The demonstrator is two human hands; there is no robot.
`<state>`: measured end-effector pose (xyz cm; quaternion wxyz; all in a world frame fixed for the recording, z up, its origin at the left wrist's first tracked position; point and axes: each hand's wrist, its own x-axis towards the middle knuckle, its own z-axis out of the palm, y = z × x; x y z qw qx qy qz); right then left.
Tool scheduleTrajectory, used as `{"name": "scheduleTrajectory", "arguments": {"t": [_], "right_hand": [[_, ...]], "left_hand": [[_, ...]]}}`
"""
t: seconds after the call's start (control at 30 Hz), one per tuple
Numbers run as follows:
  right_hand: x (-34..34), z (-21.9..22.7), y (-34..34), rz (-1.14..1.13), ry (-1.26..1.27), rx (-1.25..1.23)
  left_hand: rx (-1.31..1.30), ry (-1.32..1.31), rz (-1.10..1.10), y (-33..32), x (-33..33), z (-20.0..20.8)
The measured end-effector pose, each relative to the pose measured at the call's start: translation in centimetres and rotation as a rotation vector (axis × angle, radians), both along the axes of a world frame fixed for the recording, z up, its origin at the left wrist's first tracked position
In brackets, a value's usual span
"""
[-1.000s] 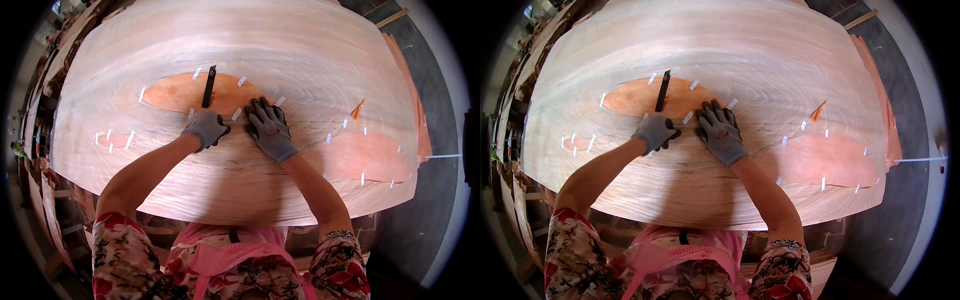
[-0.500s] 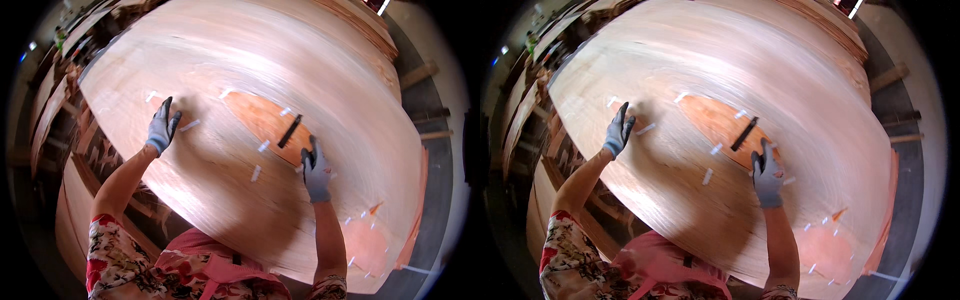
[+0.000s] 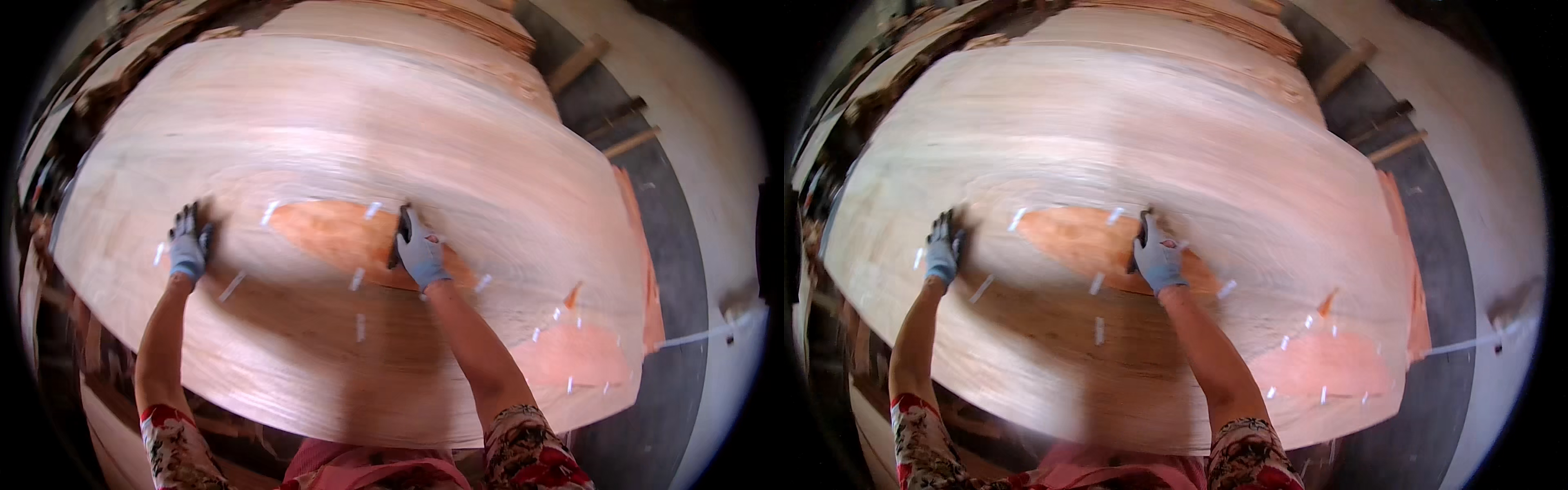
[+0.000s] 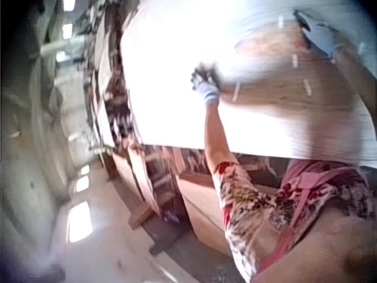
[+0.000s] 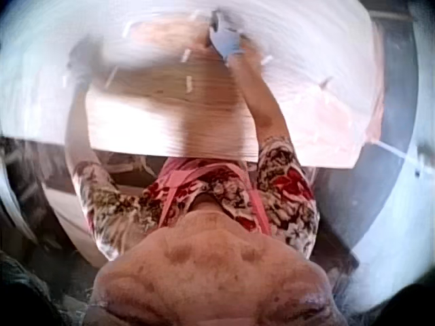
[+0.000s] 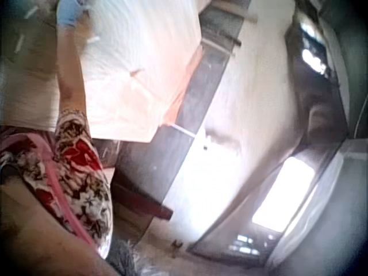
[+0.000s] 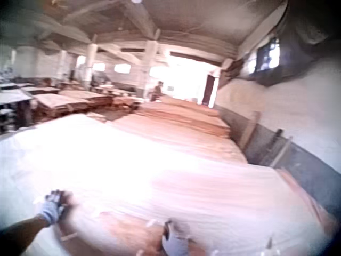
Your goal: The person applies tape and patches to wood veneer sheets using a utility knife to trim edges and small paper strips for reinforcement.
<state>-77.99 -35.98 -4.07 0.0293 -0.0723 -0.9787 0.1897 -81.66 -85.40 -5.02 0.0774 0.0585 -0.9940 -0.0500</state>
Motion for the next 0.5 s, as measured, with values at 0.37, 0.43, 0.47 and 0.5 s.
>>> {"name": "scheduleTrajectory", "arguments": {"t": [0.37, 0.43, 0.47, 0.5], "right_hand": [[5.5, 5.4, 10.5, -0.034, -0.067, -1.446], [5.3, 3.0, 12.8, -0.006, 0.163, -1.068], [4.9, 2.4, 14.3, -0.030, 0.244, -0.682], [4.5, 2.6, 16.0, -0.049, 0.317, -0.297]], "left_hand": [[-0.180, -0.192, 0.082, 2.4, -0.5, 1.8], [-0.179, -0.204, 0.068, 3.6, -1.1, 2.3], [-0.189, -0.216, 0.072, 3.6, -1.1, 2.3], [-0.198, -0.216, 0.073, 2.7, -1.2, 2.3]]}}
